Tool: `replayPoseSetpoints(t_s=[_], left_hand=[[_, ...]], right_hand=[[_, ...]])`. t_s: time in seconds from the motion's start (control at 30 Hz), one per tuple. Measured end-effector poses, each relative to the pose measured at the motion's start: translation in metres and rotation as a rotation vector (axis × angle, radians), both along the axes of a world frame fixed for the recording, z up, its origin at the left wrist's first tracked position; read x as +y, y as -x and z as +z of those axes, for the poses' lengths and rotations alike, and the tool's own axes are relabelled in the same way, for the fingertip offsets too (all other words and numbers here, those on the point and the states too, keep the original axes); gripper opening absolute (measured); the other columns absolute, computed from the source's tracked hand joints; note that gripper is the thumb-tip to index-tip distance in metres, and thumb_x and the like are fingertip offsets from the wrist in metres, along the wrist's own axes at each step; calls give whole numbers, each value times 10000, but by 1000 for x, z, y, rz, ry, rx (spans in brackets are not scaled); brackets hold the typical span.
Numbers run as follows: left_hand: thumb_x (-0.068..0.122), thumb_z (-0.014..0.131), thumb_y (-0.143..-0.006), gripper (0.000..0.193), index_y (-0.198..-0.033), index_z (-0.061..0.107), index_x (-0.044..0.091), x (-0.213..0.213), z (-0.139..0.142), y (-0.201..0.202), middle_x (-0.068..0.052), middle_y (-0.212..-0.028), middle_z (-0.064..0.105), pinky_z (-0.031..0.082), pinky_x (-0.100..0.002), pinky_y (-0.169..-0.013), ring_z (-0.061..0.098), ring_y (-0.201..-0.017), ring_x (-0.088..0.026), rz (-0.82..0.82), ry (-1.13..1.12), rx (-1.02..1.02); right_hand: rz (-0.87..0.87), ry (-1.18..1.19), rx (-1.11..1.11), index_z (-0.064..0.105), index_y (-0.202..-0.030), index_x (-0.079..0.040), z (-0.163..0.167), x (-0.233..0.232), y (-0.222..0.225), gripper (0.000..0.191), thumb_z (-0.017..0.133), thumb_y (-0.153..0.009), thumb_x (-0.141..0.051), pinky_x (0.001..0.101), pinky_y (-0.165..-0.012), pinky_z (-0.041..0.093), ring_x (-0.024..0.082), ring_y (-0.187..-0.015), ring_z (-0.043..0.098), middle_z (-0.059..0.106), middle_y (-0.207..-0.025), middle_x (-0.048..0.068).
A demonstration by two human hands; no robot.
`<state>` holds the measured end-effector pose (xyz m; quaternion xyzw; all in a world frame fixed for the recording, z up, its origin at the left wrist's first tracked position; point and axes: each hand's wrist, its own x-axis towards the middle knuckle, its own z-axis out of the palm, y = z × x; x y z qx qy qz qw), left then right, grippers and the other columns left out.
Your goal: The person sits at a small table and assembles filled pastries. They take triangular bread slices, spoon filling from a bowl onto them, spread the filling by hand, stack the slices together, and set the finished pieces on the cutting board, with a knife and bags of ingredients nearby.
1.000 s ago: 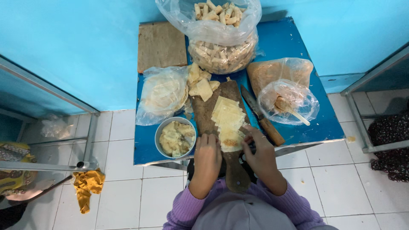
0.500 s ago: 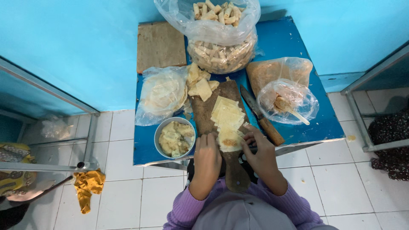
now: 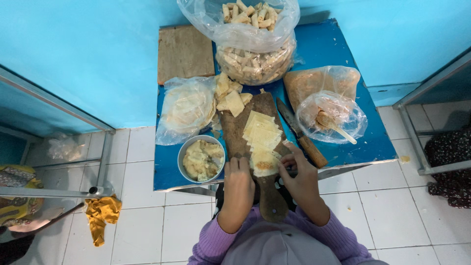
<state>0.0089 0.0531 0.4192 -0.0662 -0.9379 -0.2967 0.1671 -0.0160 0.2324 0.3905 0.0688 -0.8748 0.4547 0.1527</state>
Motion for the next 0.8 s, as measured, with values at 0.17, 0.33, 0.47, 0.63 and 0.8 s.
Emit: replayPoseSetpoints(t_s=[0.17, 0.33, 0.47, 0.63, 0.8], left_hand=[[-108, 565, -789, 292, -1066, 603, -24, 0, 7, 2, -217, -978, 577, 453, -504, -804, 553, -940, -424, -61, -112, 48], [-27, 584, -948, 123, -1071, 582, -22, 5, 7, 7, -209, -981, 583, 461, -492, -801, 579, -940, -413, -172, -245, 125], [-9, 598, -944, 127, -1068, 580, -26, 7, 5, 9, -208, -979, 593, 467, -488, -796, 584, -929, -415, -244, -289, 105], [-24, 577, -967, 117, -1083, 592, -29, 5, 4, 10, -212, -1005, 638, 491, -474, -817, 619, -954, -410, -275, -387, 93], [-83, 577, -920, 221, -1132, 614, -31, 4, 1, 9, -205, -1027, 687, 535, -440, -830, 673, -990, -387, -273, -418, 93]], right_hand=[[-3, 18, 24, 561, -1404, -111, 0, -1, -2, 609, 760, -834, -33, 297, -690, 562, 156, -785, 729, 743, -897, 49], [2, 65, 74, 565, -1396, -97, -3, -4, -1, 598, 754, -836, -9, 281, -675, 562, 142, -773, 721, 734, -913, 60], [13, 122, 71, 565, -1387, -74, -5, -6, -1, 571, 745, -851, 0, 263, -661, 571, 127, -766, 712, 722, -912, 66], [24, 162, 65, 571, -1379, -55, -7, -6, -2, 551, 751, -862, 0, 258, -656, 562, 118, -756, 698, 722, -911, 64], [28, 138, 123, 554, -1394, -42, -8, -6, -3, 599, 764, -835, 7, 255, -675, 562, 117, -768, 687, 718, -948, 67]])
